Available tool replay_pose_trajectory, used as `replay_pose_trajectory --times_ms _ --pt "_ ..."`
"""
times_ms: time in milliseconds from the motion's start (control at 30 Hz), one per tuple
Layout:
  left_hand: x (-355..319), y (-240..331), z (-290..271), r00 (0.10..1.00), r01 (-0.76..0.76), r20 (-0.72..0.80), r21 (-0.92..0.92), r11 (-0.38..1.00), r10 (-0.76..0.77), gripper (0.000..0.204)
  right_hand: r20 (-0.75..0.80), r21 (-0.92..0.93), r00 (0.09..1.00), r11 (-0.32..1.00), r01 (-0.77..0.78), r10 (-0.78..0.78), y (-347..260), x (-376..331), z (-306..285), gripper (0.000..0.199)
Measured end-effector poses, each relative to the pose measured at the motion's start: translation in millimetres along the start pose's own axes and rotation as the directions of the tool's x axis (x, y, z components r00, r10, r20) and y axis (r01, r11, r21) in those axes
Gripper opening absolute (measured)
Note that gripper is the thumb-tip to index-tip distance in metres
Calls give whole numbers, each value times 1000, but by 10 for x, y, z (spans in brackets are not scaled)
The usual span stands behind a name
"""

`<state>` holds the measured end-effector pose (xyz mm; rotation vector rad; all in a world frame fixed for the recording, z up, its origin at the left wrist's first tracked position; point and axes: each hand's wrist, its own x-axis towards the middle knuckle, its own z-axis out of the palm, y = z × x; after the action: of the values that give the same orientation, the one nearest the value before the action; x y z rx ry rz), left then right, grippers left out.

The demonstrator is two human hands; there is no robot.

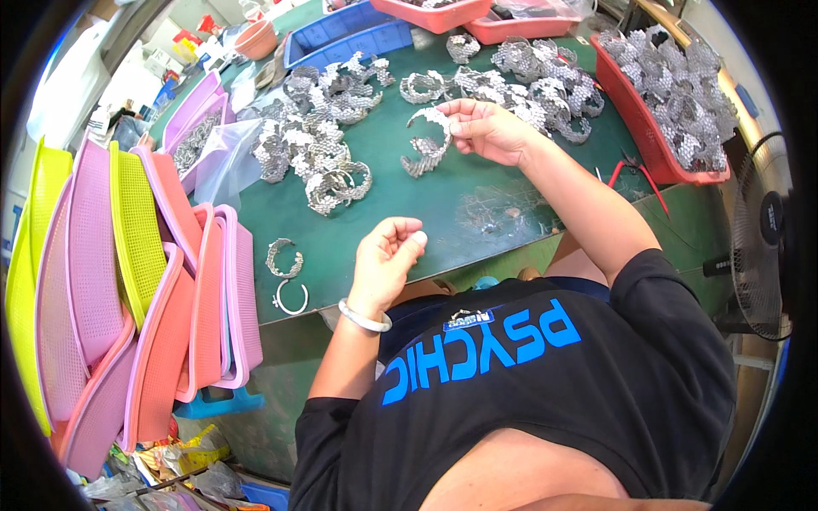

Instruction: The person picks up small circular metal lattice pieces, joins them together by hand, and places the assembled components into a pink tray on a production table.

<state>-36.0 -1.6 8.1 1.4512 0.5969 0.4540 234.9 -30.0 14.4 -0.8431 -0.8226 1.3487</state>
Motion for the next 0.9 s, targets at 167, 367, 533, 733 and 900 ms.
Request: replay_pose_trajectory --times_ms 167,367,533,733,900 --pt "175 64 38 998 17 -60 -56 998 -21 21 -35 40 998 998 -54 55 177 -76 -100 29" --pt "372 27 182 965 -148 -180 214 965 188 35 -130 -354 991 934 -37 -10 88 -174 32 38" --pt "714 -26 233 877 -279 -40 769 575 479 55 -52 -638 994 769 37 -91 137 -204 38 48" --pt "960 40 270 943 -178 -48 763 621 329 31 -44 -653 991 754 67 -126 265 -168 -1 41" --pt "954 69 326 923 -203 -60 764 612 380 29 -171 -327 985 944 -32 -26 66 -326 33 34"
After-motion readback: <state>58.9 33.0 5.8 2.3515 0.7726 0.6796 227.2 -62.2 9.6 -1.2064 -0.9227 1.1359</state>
